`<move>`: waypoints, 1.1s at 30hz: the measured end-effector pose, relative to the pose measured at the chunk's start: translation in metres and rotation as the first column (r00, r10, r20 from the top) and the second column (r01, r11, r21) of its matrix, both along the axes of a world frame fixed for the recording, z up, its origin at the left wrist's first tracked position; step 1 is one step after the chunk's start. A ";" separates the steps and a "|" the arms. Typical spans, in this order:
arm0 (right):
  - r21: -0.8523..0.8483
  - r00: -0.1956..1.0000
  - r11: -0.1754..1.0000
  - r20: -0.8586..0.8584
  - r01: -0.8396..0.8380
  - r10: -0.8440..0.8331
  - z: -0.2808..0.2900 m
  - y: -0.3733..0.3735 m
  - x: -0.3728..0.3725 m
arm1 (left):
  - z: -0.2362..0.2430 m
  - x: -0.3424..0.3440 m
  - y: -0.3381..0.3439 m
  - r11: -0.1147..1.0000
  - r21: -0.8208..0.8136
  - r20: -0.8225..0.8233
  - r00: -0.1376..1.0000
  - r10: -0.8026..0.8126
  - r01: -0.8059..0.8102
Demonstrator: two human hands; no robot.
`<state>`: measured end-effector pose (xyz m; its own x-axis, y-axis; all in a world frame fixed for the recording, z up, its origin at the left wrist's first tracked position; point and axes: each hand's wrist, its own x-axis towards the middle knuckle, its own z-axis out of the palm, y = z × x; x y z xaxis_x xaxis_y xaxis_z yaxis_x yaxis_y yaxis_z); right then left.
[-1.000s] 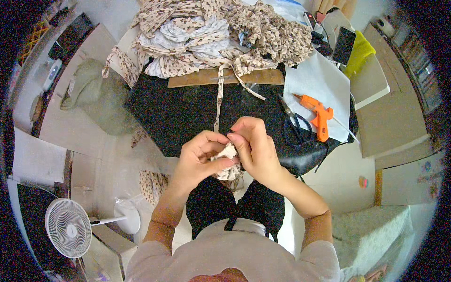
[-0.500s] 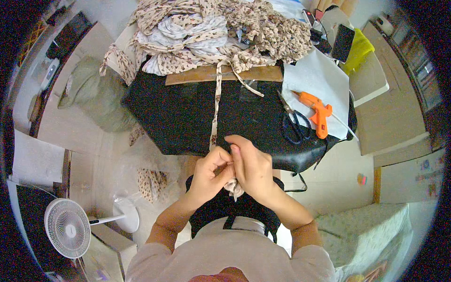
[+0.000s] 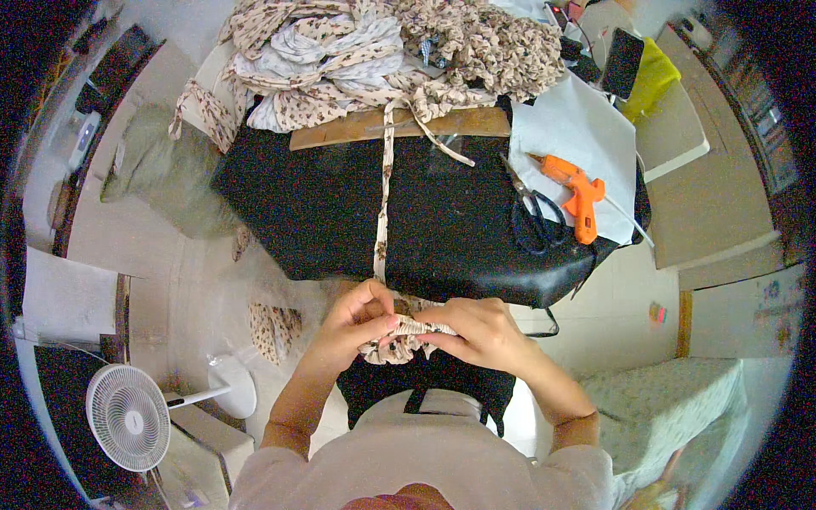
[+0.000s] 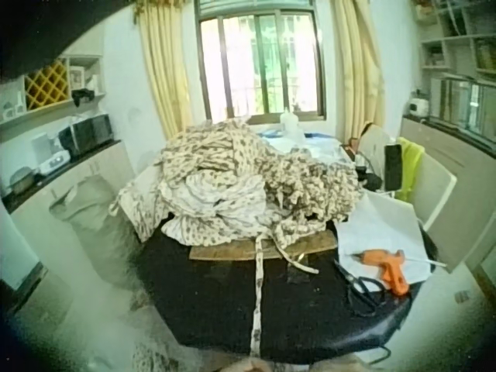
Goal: The person is creating a decorative item by folding, gluing, and assembling pieces of patterned fabric.
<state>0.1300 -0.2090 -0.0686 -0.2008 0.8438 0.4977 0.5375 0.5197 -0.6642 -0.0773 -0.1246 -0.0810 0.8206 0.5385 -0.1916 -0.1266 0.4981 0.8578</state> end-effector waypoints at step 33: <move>0.181 0.966 0.950 0.002 0.253 -0.258 -0.028 0.020 0.024 | 0.048 0.076 0.139 0.462 0.831 -0.341 0.940 -0.014 0.309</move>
<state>0.1539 -0.1892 -0.0961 -0.0048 0.7669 0.6417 0.6834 0.4710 -0.5578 -0.0012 0.0146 -0.0333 0.9096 0.4068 0.0840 0.1595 -0.5287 0.8337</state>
